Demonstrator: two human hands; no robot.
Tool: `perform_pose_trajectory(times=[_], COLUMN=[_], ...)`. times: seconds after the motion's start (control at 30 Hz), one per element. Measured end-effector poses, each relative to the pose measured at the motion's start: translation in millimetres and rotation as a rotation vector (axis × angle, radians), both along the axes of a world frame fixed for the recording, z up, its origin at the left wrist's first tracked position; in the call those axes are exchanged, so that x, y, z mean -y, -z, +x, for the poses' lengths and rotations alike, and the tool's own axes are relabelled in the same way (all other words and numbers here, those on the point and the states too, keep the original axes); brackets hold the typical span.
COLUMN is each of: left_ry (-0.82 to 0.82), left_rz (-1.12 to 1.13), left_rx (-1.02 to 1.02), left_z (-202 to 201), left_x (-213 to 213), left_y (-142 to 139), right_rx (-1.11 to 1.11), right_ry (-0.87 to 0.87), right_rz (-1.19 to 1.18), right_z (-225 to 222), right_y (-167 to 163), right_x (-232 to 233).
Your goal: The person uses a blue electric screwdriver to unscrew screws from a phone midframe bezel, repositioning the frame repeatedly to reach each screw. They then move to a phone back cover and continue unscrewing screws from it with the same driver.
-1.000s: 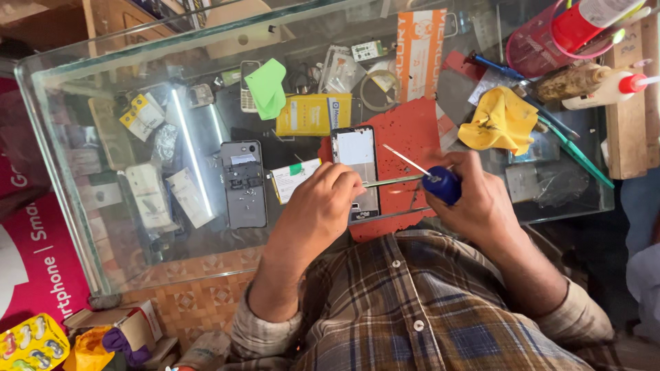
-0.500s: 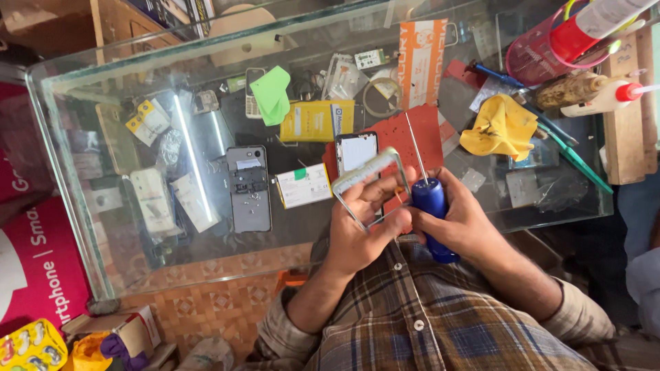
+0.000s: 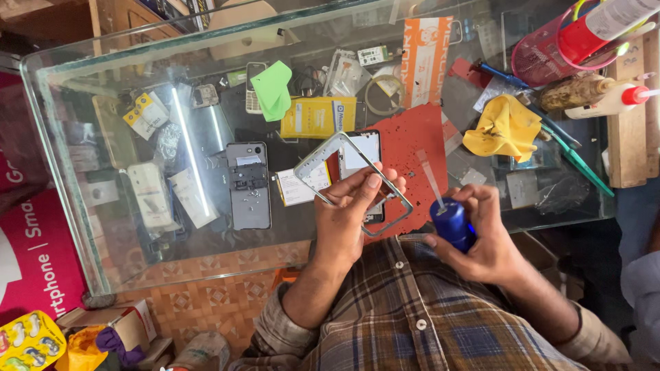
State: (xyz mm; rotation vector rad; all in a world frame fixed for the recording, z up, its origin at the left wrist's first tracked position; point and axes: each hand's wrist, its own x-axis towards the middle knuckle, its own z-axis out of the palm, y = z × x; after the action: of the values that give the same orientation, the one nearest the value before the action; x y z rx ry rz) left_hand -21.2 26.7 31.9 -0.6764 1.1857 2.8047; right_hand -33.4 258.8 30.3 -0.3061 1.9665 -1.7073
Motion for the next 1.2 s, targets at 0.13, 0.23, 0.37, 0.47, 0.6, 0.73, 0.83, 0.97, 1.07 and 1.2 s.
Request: perform_pose_trajectory(times=[0.13, 0.23, 0.37, 0.47, 0.6, 0.73, 0.83, 0.97, 1.07, 1.2], left_ry=[0.04, 0.059, 0.063, 0.039, 0.034, 0.041, 0.051, 0.046, 0.045, 0.04], left_rz=[-0.054, -0.063, -0.11, -0.083, -0.008, -0.018, -0.068, -0.076, -0.074, -0.091], left_rx=[-0.008, 0.009, 0.0, 0.02, 0.054, 0.028, 0.017, 0.033, 0.029, 0.015], left_z=[3.4, 4.9, 5.6, 3.6, 3.4, 4.7, 6.1, 5.8, 4.5, 5.0], left_x=[-2.0, -3.8, -4.2, -4.9, -5.4, -7.4, -8.6, -7.9, -4.3, -3.7], left_y=[-3.5, -4.2, -5.5, -6.5, -8.7, -9.2, -9.2, -10.1, -11.4, -13.3], right_rx=[-0.354, -0.399, -0.344, -0.446, -0.526, -0.629, -0.611, -0.375, -0.4, -0.38], right_ry=[-0.165, -0.138, -0.093, -0.141, -0.138, -0.114, -0.112, -0.144, -0.171, -0.132], right_rz=[0.23, 0.265, 0.335, 0.356, 0.458, 0.463, 0.488, 0.34, 0.181, 0.206], right_z=[1.2, -0.2, 1.0, 1.7, 3.6, 6.7, 9.2, 7.3, 3.0, 3.7], right_y=[-10.6, -14.6, -17.8, -20.9, -19.3, -15.5, -14.9, -17.6, -17.3, -13.4], right_x=[-4.2, 1.3, 5.8, 3.7, 6.4, 10.1, 9.8, 2.9, -0.9, 1.3])
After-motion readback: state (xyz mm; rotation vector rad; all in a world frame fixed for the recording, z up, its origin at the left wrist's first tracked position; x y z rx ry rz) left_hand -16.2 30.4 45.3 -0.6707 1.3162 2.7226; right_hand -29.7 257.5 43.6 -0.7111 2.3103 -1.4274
